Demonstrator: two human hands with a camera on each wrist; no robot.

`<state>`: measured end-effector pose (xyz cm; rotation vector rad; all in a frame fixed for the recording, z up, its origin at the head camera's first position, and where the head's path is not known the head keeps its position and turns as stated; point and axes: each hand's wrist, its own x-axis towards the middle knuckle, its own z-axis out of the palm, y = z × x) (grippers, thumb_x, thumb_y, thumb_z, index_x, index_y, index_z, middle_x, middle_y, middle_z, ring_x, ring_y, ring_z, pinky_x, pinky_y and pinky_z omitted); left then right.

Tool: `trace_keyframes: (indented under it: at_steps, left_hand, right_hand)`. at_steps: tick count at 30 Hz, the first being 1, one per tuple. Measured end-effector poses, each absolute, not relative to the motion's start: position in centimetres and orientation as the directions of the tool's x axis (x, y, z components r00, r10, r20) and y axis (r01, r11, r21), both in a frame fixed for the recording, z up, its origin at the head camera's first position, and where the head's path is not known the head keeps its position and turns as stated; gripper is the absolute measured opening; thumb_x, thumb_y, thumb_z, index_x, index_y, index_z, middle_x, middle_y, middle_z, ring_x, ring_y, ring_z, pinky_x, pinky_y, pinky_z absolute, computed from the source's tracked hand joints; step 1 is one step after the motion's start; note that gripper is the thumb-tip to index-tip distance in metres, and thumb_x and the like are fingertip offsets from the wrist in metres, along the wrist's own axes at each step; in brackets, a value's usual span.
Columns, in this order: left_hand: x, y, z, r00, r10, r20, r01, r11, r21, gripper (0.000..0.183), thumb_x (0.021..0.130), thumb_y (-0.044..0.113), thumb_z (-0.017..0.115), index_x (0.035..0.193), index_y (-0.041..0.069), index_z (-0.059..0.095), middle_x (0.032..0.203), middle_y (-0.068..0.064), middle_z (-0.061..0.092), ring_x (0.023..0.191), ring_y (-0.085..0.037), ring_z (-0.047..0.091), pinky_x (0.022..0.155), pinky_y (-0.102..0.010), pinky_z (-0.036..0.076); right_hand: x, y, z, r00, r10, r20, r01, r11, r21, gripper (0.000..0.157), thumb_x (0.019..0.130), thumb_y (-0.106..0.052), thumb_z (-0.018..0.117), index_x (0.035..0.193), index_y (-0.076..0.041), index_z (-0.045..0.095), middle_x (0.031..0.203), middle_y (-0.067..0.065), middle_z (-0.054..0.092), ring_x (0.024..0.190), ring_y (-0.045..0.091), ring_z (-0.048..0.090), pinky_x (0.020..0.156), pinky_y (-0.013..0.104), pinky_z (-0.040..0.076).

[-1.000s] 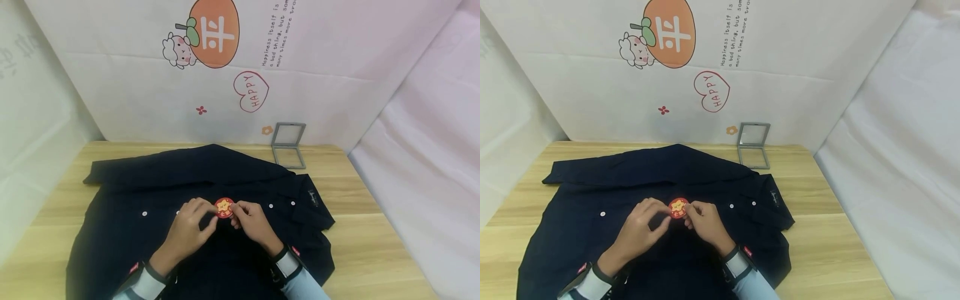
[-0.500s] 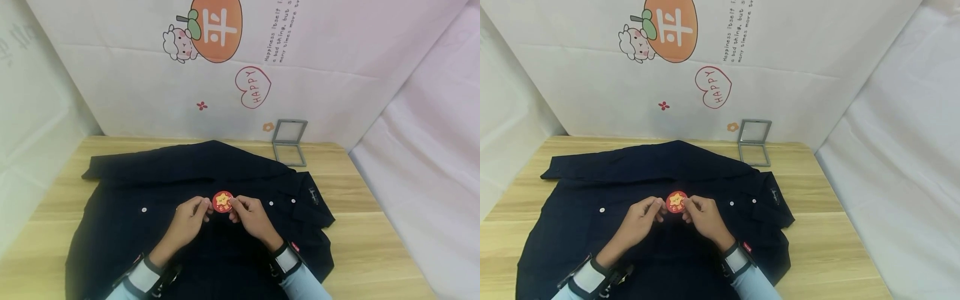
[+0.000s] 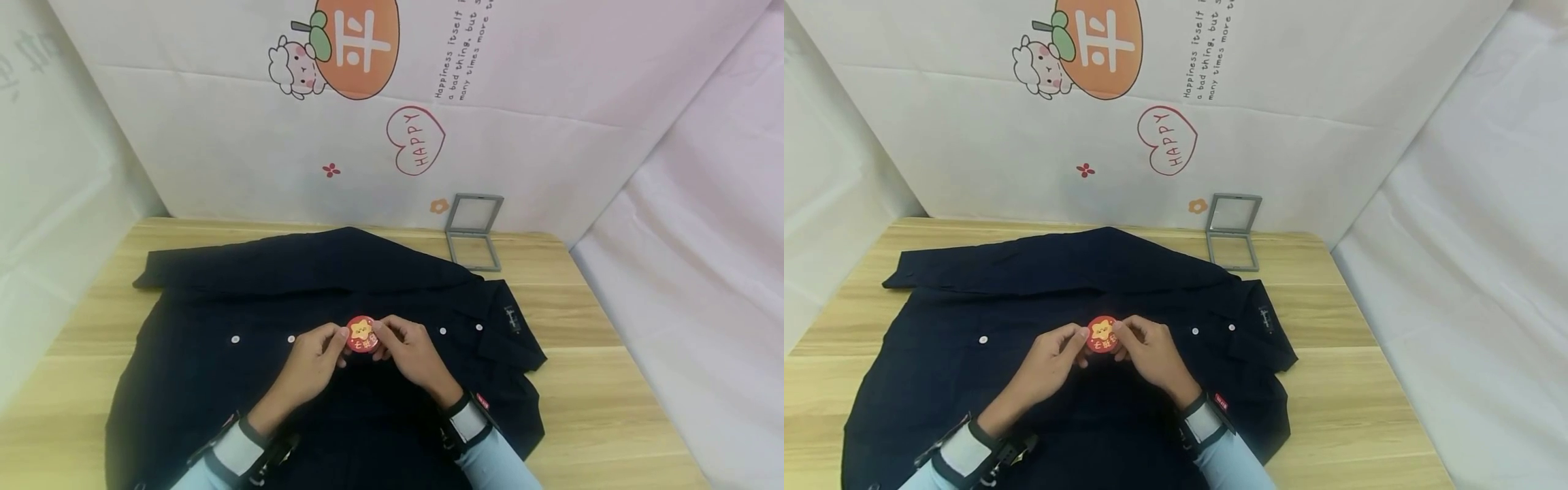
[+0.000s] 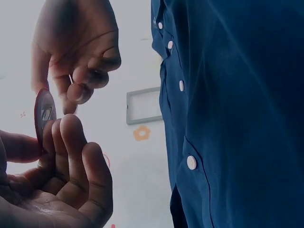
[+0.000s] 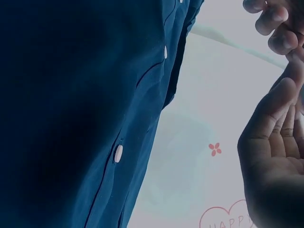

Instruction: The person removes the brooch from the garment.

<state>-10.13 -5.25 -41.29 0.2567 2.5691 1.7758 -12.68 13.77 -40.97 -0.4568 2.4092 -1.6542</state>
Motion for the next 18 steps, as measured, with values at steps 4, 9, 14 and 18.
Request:
trace_keyframes:
  at_steps: [4, 9, 14, 18]
  left_hand:
    - [-9.94, -5.01, -41.37, -0.982, 0.167, 0.090, 0.145, 0.354, 0.924, 0.029, 0.103, 0.020, 0.051, 0.080, 0.008, 0.064, 0.076, -0.003, 0.063, 0.061, -0.005, 0.057, 0.059, -0.021, 0.049]
    - [-9.92, -4.80, -41.75, -0.976, 0.204, 0.081, 0.153, 0.369, 0.917, 0.029, 0.103, 0.019, 0.050, 0.080, 0.008, 0.064, 0.076, -0.003, 0.062, 0.061, -0.004, 0.057, 0.059, -0.021, 0.049]
    - [-9.92, -4.95, -41.96, -0.964, 0.244, 0.109, 0.192, 0.348, 0.917, 0.028, 0.104, 0.018, 0.049, 0.082, 0.005, 0.064, 0.079, -0.006, 0.064, 0.063, -0.004, 0.058, 0.060, -0.021, 0.052]
    - [-9.97, -5.04, -42.14, -0.962, 0.257, 0.096, 0.186, 0.354, 0.917, 0.028, 0.104, 0.017, 0.048, 0.084, 0.005, 0.064, 0.080, -0.006, 0.064, 0.063, -0.004, 0.058, 0.060, -0.022, 0.053]
  right_hand:
    - [-12.76, 13.81, -40.80, -0.949, -0.314, 0.009, -0.121, 0.339, -0.933, 0.030, 0.103, -0.027, 0.051, 0.108, -0.002, 0.067, 0.080, 0.013, 0.066, 0.064, 0.008, 0.060, 0.064, 0.036, 0.056]
    - [-12.79, 13.79, -41.03, -0.953, -0.302, 0.005, -0.116, 0.349, -0.930, 0.029, 0.103, -0.026, 0.052, 0.108, -0.002, 0.068, 0.086, 0.011, 0.065, 0.067, 0.006, 0.056, 0.062, 0.026, 0.052]
    - [-12.89, 13.83, -41.43, -0.952, -0.303, 0.039, -0.152, 0.360, -0.921, 0.026, 0.101, -0.023, 0.055, 0.104, -0.001, 0.069, 0.076, 0.011, 0.062, 0.063, 0.007, 0.052, 0.057, 0.020, 0.046]
    - [-12.97, 13.87, -41.46, -0.952, -0.301, 0.052, -0.166, 0.365, -0.916, 0.025, 0.101, -0.022, 0.055, 0.102, -0.002, 0.070, 0.073, 0.009, 0.060, 0.060, 0.007, 0.051, 0.056, 0.020, 0.045]
